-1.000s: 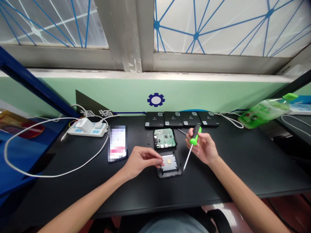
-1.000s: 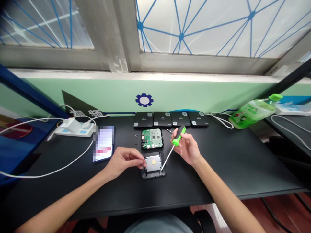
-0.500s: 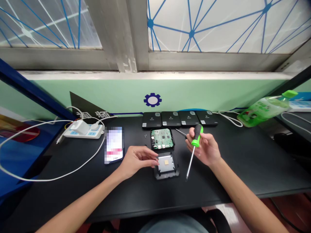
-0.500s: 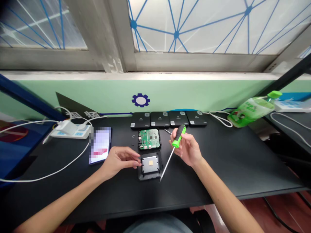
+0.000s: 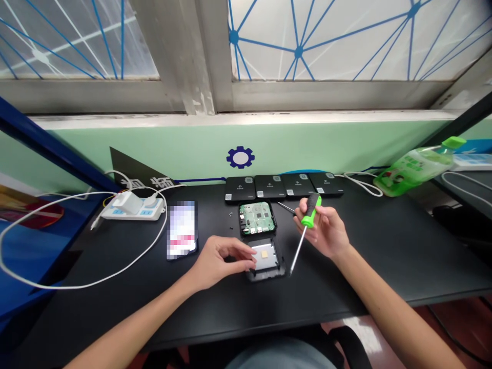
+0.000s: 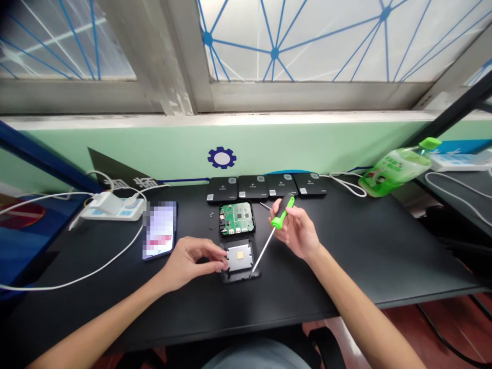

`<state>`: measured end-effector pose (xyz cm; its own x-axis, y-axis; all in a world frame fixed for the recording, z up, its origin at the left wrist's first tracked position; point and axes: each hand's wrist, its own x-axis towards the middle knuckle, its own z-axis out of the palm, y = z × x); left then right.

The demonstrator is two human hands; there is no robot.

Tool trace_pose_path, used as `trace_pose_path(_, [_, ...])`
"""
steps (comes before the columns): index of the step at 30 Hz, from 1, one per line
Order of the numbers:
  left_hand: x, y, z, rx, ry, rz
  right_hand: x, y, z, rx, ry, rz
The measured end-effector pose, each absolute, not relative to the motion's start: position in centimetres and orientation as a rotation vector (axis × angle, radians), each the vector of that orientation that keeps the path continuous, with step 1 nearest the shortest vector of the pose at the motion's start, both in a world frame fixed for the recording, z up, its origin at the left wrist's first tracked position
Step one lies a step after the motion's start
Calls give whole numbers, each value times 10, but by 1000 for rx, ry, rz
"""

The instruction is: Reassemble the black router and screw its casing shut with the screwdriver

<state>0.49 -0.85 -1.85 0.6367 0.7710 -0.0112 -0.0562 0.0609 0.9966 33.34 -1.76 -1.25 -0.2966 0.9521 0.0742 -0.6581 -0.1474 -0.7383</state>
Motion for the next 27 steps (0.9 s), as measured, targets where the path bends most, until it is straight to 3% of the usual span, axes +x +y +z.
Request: trace_pose_path(27, [7, -30, -13, 1730, 647, 908, 323, -26, -16, -747, -974, 1476])
